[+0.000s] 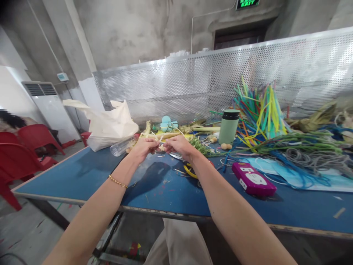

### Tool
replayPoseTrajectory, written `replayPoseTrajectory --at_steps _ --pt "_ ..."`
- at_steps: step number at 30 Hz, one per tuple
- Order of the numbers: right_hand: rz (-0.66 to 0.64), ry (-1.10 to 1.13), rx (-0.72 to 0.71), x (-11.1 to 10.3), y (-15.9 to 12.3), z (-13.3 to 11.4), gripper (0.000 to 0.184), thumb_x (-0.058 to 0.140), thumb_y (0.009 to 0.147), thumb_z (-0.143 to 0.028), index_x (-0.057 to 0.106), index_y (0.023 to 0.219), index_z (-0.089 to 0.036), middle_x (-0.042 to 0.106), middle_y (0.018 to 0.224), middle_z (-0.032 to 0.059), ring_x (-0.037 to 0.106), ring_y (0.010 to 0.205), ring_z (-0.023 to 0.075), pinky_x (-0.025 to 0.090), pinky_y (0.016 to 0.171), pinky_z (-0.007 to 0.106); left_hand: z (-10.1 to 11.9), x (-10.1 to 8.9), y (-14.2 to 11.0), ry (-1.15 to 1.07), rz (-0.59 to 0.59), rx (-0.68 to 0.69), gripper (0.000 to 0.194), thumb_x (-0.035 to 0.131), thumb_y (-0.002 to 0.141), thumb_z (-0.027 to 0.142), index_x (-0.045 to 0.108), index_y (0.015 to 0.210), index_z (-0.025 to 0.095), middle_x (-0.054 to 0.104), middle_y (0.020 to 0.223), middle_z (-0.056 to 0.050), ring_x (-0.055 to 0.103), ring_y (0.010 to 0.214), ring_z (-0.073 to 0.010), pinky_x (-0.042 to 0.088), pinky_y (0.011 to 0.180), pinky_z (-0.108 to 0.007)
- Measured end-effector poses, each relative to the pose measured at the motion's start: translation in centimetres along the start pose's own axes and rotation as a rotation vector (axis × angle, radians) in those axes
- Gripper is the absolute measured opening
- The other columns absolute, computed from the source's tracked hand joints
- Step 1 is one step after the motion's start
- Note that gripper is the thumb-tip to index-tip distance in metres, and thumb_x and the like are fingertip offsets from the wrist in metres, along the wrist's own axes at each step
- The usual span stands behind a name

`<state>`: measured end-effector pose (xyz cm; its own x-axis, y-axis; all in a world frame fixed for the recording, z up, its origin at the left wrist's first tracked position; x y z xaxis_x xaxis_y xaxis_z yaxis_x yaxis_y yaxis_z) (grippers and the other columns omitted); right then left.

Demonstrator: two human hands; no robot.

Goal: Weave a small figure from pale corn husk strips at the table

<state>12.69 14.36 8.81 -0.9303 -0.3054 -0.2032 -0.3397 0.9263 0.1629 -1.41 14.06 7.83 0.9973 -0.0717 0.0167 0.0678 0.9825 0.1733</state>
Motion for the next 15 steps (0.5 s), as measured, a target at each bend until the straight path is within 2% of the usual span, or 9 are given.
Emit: replayPoseTrajectory --at_steps 6,12,15 --pt "-0.055 -0.034 -0.074 0.39 -0.05 -0.44 0.030 0.079 0.065 -0.038 0.064 0.055 -0.014 0.064 0.056 0.0041 0.055 0.053 0.0107 0.036 0.049 0.023 -0.15 -0.03 0.13 -0.001 -0.006 -0.019 0.019 0.077 0.065 0.023 0.063 0.060 0.011 0.061 0.055 -0.003 0.060 0.052 -0.0126 0.032 0.047 -0.022" --pt "-0.054 -0.079 -0.118 0.57 -0.10 -0.78 0.031 0.076 0.068 -0.041 0.063 0.057 -0.015 0.062 0.055 0.0022 0.048 0.050 0.0092 0.034 0.048 0.024 -0.17 0.17 0.01 0.002 -0.020 -0.034 0.017 0.076 0.065 0.021 0.063 0.059 0.011 0.061 0.053 -0.004 0.059 0.051 -0.0126 0.030 0.047 -0.023" --pt "0.014 -0.103 -0.140 0.03 0.06 -0.70 0.024 0.074 0.067 -0.036 0.065 0.062 -0.015 0.060 0.055 0.0003 0.048 0.051 0.0093 0.035 0.049 0.023 -0.16 0.26 -0.08 0.003 -0.034 -0.036 0.017 0.075 0.065 0.020 0.063 0.058 0.012 0.061 0.053 -0.004 0.058 0.051 -0.0121 0.030 0.048 -0.023"
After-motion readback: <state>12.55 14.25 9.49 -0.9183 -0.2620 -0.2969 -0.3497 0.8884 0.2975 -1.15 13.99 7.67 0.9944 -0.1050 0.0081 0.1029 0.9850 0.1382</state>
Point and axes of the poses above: each hand's wrist, its own y-axis towards the middle knuckle, its own x-axis out of the palm, z = x × y, the point moved 9 cm from there along y, towards the middle knuckle
